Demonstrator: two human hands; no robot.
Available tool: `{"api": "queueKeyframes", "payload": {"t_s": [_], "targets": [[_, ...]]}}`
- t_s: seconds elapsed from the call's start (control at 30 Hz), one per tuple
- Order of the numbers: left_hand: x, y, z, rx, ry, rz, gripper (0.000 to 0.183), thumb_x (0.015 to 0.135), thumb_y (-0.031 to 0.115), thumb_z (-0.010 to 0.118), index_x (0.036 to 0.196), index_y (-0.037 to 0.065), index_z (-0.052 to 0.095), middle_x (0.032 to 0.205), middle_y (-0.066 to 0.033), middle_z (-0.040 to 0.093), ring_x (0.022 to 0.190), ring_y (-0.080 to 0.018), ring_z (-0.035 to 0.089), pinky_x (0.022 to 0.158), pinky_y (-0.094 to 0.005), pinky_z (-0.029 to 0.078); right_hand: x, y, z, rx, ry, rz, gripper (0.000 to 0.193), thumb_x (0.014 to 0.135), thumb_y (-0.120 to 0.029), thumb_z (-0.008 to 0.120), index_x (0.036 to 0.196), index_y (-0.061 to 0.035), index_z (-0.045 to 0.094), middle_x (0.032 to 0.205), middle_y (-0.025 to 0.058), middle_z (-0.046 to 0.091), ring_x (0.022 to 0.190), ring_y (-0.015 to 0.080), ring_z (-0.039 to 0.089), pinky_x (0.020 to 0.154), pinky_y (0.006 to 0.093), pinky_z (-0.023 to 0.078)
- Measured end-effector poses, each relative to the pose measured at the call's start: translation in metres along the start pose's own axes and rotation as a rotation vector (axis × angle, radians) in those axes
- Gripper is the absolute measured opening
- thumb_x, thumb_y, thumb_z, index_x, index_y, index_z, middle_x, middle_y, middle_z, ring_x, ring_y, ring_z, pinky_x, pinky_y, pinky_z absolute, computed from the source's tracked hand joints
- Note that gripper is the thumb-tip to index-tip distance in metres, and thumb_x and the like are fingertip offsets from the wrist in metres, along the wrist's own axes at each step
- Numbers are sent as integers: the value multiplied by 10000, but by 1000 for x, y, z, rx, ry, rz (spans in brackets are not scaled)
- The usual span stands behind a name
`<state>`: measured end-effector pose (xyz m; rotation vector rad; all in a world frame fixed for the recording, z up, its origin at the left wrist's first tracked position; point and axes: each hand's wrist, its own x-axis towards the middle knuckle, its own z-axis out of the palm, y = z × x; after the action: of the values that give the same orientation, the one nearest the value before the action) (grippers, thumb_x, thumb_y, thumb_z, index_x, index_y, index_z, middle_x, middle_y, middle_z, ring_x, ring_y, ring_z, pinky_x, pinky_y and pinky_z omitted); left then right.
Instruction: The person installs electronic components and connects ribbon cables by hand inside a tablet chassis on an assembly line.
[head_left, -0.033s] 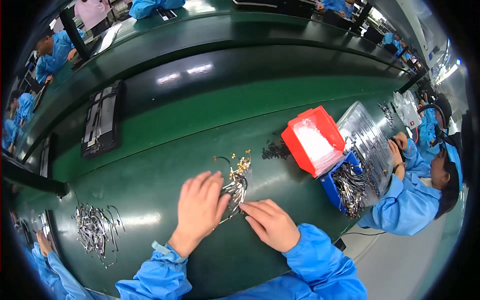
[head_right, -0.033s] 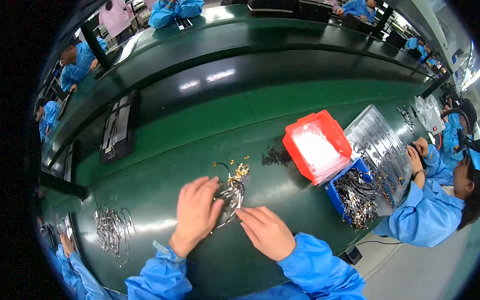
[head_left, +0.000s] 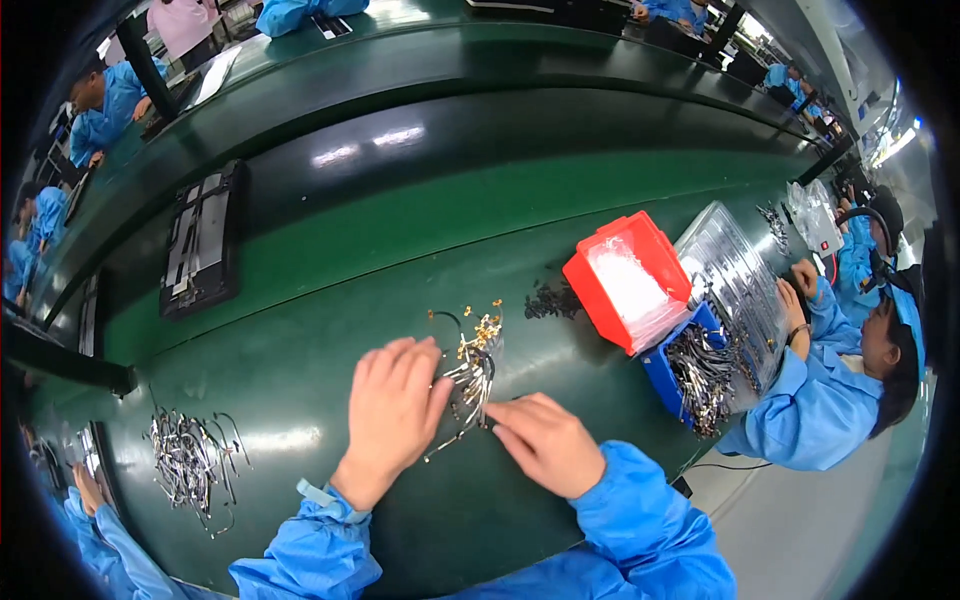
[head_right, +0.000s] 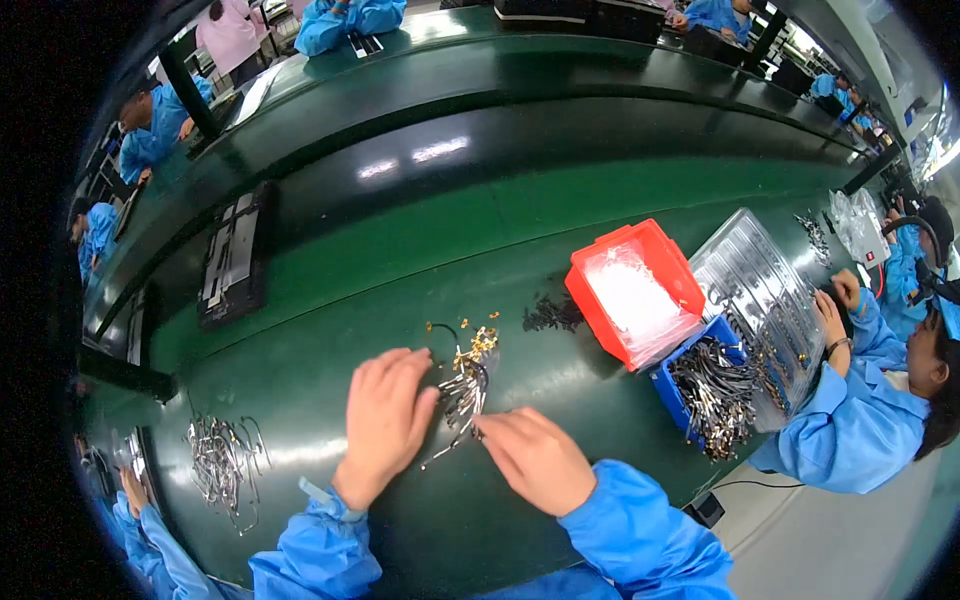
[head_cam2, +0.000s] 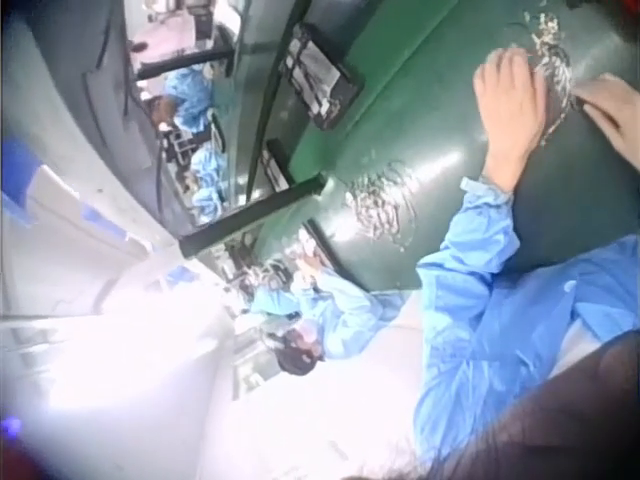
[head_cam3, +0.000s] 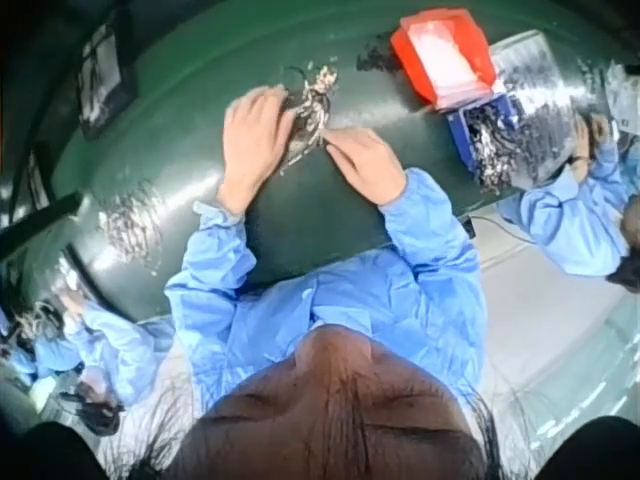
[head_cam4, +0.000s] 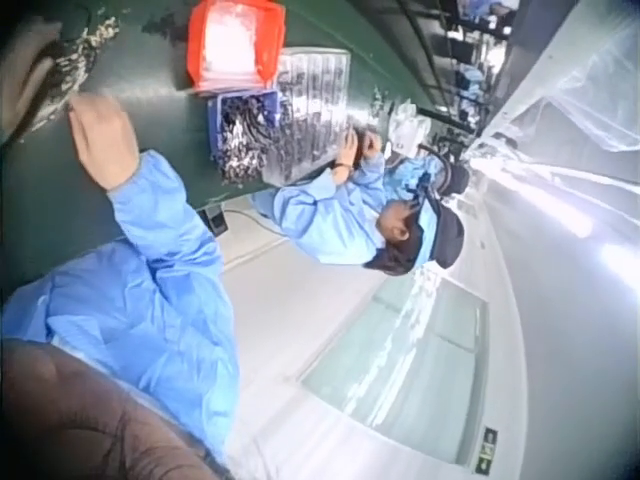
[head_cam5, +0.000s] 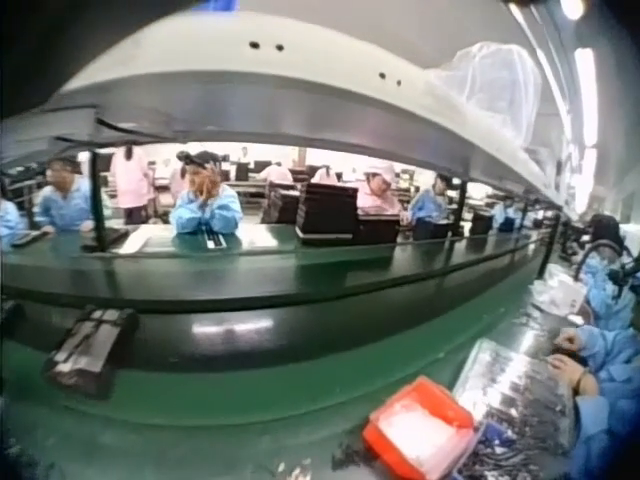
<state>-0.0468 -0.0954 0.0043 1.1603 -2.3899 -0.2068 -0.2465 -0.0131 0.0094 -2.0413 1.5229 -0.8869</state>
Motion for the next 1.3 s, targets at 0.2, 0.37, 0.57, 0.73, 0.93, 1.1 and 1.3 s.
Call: {"api": "queueKeyframes", "payload": {"t_s": [0.2, 0.37, 0.57, 0.73, 0.93, 1.1, 1.3], "targets": [[25, -27, 16, -17, 21, -44, 383, 838, 135, 653, 1213, 65, 611, 1225, -75, 588, 1117, -252, 553, 929, -410, 437, 61, 39, -14, -130, 150, -95, 272, 832, 48, 630, 1095, -6, 675, 1043, 145, 677, 919, 313, 641, 822, 378, 525], [18, -32, 15, -46, -69, 154, 388, 809, 143, 673, 1183, 53, 627, 1240, -70, 593, 1137, -248, 546, 979, -415, 430, 73, 54, -1, -225, 24, -144, 451, 799, 57, 596, 1240, -36, 614, 1284, 137, 586, 1194, 319, 562, 982, 387, 494], [10, -31, 9, -119, -125, 134, 369, 779, 159, 700, 1126, 47, 647, 1236, -77, 609, 1137, -256, 561, 995, -425, 442, 65, 55, -1, -128, -125, -174, 498, 735, 67, 600, 1224, -27, 623, 1267, 132, 590, 1225, 309, 550, 984, 379, 503], [-6, 24, 7, -160, -220, 167, 431, 862, 304, 638, 1219, 63, 613, 1362, -101, 558, 1259, -262, 521, 1075, -434, 397, 69, 53, -21, -100, -10, -193, 451, 716, 93, 591, 1149, -5, 669, 1213, 161, 622, 1135, 328, 606, 946, 389, 518], [-8, 26, 13, 45, -492, 224, 618, 910, 476, 556, 1389, 89, 512, 1487, -79, 452, 1398, -224, 387, 1163, -441, 274, 64, 50, -37, -217, 253, 88, 330, 736, 146, 608, 1035, 35, 690, 1054, 170, 669, 923, 321, 650, 814, 367, 530], [-3, -2, -3, -43, -539, 315, 602, 887, 547, 539, 1307, 120, 594, 1407, -79, 534, 1344, -255, 453, 1144, -487, 293, 62, 64, -28, -269, 182, 31, 291, 729, 82, 685, 1016, 29, 683, 960, 134, 612, 858, 302, 604, 758, 370, 511], [6, 23, -3, 23, -280, 338, 434, 935, 495, 509, 1092, 125, 674, 1179, -33, 660, 1150, -195, 574, 1019, -388, 428, 70, 67, -23, -314, 167, -37, 286, 714, 46, 747, 991, -3, 698, 905, 106, 599, 799, 273, 575, 697, 351, 491]]}}
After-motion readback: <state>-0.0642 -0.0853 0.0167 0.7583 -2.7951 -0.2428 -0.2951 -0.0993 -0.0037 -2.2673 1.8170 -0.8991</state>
